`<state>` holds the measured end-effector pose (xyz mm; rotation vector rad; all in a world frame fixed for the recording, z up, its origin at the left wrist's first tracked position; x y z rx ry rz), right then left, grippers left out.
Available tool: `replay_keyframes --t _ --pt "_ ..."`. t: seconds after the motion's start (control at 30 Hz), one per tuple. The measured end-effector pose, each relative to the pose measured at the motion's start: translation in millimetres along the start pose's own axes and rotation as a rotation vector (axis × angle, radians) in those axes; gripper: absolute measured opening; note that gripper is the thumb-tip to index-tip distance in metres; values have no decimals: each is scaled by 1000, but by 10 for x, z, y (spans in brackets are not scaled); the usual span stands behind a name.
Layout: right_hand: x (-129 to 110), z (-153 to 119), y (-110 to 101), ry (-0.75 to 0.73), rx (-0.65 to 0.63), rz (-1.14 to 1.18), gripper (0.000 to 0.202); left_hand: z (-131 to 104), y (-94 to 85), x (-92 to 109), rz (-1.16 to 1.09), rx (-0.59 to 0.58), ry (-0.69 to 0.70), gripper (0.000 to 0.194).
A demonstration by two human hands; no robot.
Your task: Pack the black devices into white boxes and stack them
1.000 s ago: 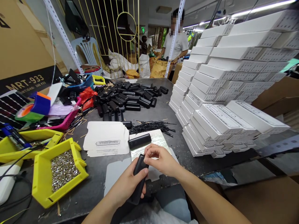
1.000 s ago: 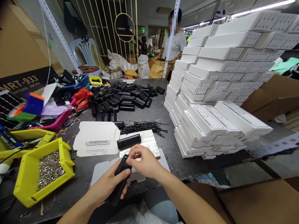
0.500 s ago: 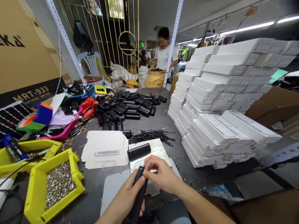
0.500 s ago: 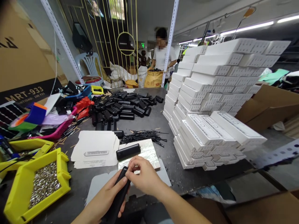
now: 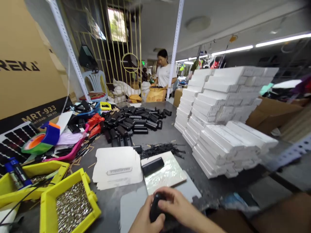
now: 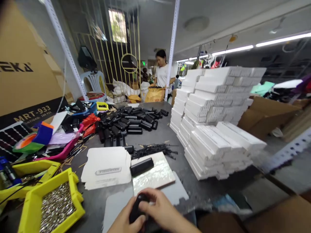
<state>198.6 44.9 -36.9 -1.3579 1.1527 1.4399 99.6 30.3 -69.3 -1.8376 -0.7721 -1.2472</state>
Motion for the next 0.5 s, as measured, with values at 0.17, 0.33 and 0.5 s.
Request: replay_keyframes --t 0.17,0.33,0.5 --pt "-290 -456 -1134 -140 450 -176 34 -265 -70 41 -160 -252 63 57" --pt "-472 -856 -1513 -380 689 -900 19 -394 -561 -93 9 -207 106 34" --pt "-699 -949 -1225 -421 711 -947 20 -744 -881 -120 11 -195 108 31"
Point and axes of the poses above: each hand's wrist, its own z-axis towards the middle knuckle, its own y-axis out of the palm, x = y × z, the point moved 10 cm from there along z, towards the middle knuckle, and after that the axes turned 7 degrees about z, right-handed, at the moved point
